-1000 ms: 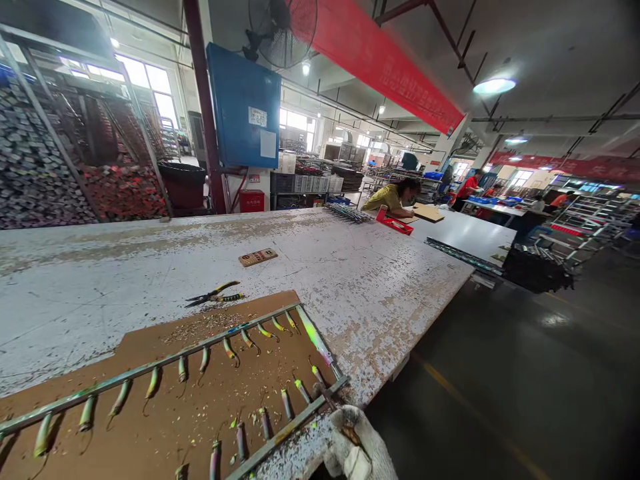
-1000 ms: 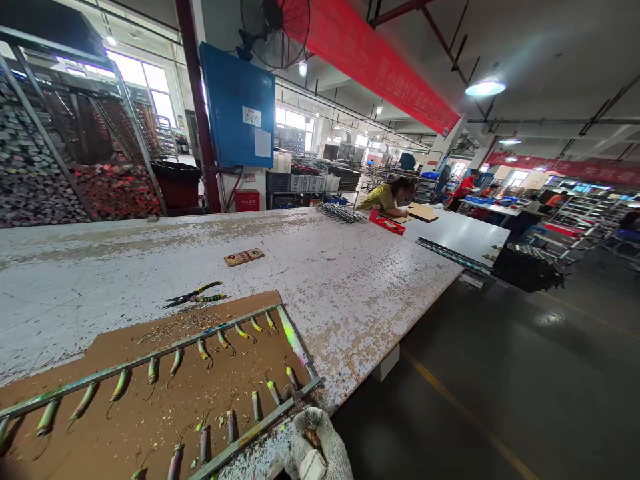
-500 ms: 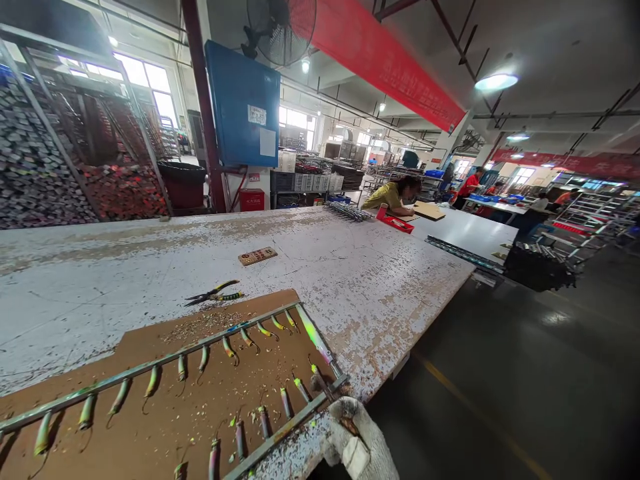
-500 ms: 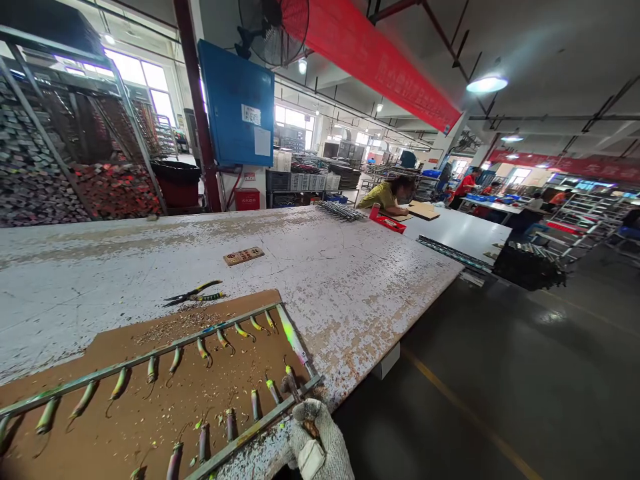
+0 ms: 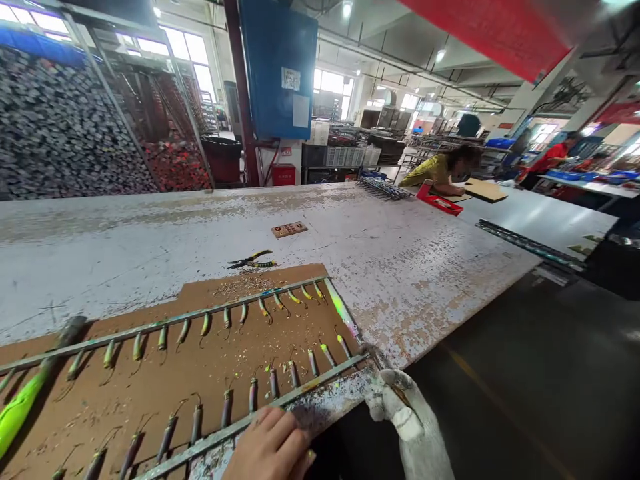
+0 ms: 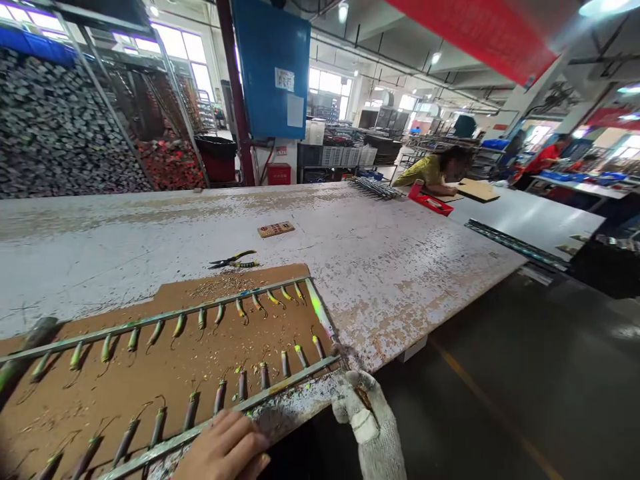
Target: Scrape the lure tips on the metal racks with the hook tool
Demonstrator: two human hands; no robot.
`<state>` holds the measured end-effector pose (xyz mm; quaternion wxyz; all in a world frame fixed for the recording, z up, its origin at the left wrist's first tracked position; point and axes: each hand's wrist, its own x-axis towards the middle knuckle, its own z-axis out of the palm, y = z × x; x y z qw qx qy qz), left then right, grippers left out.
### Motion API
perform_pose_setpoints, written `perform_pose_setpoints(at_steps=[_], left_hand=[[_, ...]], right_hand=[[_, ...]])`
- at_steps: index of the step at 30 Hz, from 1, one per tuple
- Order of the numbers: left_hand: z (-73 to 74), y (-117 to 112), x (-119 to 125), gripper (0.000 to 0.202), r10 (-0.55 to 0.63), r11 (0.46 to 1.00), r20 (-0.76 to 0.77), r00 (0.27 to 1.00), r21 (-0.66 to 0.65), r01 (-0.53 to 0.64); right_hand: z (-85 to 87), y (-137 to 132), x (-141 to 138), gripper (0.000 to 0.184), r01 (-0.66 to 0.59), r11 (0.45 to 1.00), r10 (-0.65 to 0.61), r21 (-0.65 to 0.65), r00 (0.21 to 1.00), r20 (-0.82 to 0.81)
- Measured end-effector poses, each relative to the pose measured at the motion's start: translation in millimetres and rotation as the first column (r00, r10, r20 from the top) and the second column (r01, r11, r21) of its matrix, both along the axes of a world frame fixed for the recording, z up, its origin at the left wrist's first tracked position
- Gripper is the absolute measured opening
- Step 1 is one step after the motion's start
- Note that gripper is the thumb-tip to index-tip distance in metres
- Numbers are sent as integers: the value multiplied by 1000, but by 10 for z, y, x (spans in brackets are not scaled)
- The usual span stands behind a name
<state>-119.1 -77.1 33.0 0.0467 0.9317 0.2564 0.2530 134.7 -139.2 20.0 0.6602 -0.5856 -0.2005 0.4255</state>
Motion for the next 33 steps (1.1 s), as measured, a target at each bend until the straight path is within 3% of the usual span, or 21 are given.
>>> perform_pose_setpoints(at_steps=[4,9,14,20,26,30,33], left_hand=[[127,216,223,11,123,991,-20,992,-50,-124],[-3,441,516,5,275,943,-169,947,-145,-300],[-100,540,716,14,298,902,-295,908,-224,-369],[-105,601,842,21,326,873,-291,899,-273,-405],[-98,710,1024,29,362,826,-297,884,-338,-452],[-175,720,1122,15,327,810,-193,925,-448,-379],[-229,692,1154,22,307,809,-87,948,-500,-308]], right_hand=[[23,-38,11,56,-43,999,43,-12,999,8],[-163,-95,84,52,-8,1000,8,-2,994,108],[-444,-159,160,55,20,999,-22,25,995,95],[-580,-183,151,55,27,1000,-28,8,991,130],[-513,-161,70,49,42,998,-48,54,991,123],[-383,-143,-9,48,101,993,-105,53,991,84],[-326,-128,10,51,90,996,-91,23,994,68]])
